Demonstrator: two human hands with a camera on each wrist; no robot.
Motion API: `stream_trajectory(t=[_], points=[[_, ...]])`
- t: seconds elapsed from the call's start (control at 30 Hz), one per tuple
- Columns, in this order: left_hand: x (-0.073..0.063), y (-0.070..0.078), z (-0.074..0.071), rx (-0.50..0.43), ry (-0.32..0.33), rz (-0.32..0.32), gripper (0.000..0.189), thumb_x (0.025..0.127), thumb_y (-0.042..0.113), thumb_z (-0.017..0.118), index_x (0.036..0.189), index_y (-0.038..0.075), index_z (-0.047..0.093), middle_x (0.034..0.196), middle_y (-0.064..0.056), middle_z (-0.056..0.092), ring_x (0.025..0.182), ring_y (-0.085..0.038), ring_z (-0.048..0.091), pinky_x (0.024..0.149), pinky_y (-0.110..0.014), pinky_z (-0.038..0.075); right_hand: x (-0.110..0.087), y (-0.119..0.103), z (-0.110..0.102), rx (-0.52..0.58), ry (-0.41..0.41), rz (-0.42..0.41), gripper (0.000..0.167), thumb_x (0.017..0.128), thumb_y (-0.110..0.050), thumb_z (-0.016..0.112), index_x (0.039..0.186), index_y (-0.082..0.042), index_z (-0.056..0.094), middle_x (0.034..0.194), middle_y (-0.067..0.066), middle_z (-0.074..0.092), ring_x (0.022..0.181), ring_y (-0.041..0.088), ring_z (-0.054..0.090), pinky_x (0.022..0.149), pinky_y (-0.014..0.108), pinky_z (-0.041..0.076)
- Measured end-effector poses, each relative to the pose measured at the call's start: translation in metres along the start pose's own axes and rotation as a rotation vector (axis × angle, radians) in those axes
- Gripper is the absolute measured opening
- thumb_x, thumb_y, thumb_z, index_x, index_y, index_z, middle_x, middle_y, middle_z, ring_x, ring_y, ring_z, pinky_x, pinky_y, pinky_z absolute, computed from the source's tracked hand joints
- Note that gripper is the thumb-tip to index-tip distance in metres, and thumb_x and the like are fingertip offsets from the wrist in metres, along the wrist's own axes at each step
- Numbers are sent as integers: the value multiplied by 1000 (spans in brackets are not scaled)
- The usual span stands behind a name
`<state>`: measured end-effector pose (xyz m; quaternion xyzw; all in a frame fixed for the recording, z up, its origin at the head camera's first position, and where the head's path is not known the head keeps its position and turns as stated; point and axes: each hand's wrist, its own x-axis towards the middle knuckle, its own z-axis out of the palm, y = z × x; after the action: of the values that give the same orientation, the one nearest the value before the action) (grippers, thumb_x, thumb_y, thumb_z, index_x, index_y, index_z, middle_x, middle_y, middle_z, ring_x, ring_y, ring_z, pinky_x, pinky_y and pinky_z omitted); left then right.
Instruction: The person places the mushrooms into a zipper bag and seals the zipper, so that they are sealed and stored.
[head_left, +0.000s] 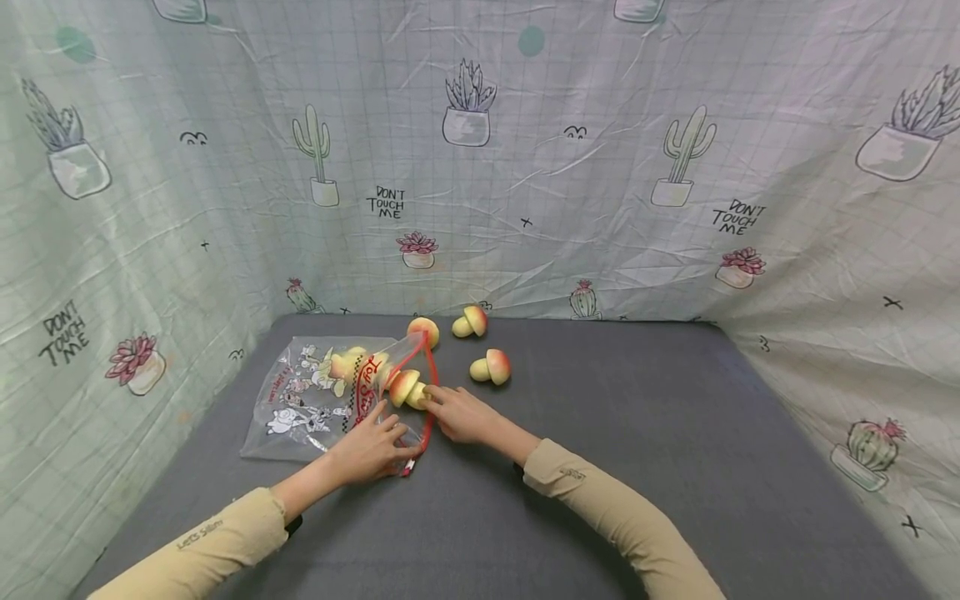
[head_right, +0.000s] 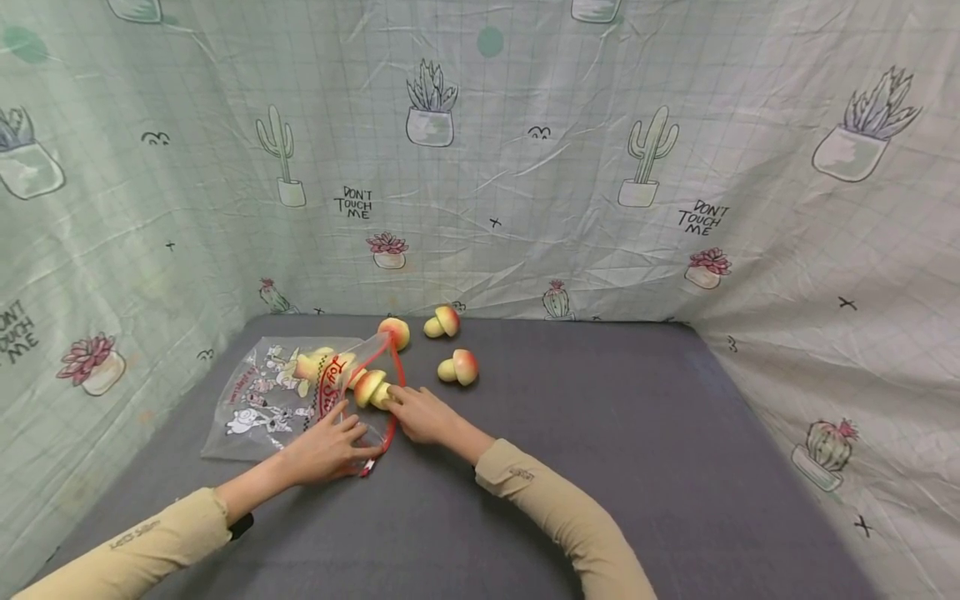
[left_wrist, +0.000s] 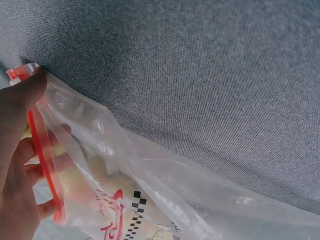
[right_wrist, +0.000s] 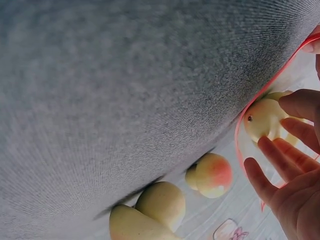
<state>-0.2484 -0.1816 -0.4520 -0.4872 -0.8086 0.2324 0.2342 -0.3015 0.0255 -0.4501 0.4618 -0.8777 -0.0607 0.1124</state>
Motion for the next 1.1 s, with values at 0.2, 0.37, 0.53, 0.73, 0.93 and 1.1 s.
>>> stream_trajectory(t=[0.2,0.37,0.53,0.73,0.93,1.1], points=[[1,-2,0,-7,17,-6,47,65,53,66,109,38,59,88,2,59,88,-21,54,88,-52,41,5,1,1,-23,29,-18,42,86,-20,54,127,-15,48,129,5,45,110,17,52,79,33,49],[2,-1,-1,4,0,-6,47,67,53,65,111,38,58,90,1,59,87,-21,54,88,-53,41,8,1,3,-33,34,-16,43,86,-20,54,128,-16,47,129,5,44,110,17,53,78,33,49],[2,-1,1,9,19,-9,47,66,53,65,111,38,59,89,1,58,85,-22,53,88,-53,40,10,1,3,-26,33,-23,43,86,-19,55,128,-16,47,129,4,45,109,16,53,77,32,49],[1,-1,0,10,34,-19,47,66,53,65,110,40,58,89,0,58,84,-23,52,88,-56,40,15,3,2,-16,24,-37,45,84,-18,57,128,-15,47,128,5,45,110,17,52,78,33,49],[1,-1,-4,-12,9,-39,46,67,53,64,111,40,59,92,-1,59,88,-26,53,88,-57,39,19,3,3,-9,36,-47,43,85,-20,56,127,-16,48,127,5,45,108,17,54,78,34,49],[1,0,-4,-21,-5,-38,46,68,53,64,112,39,58,93,-1,59,88,-25,52,90,-57,38,23,3,4,-44,36,-53,44,85,-25,57,127,-16,48,127,4,45,105,16,55,78,33,49]])
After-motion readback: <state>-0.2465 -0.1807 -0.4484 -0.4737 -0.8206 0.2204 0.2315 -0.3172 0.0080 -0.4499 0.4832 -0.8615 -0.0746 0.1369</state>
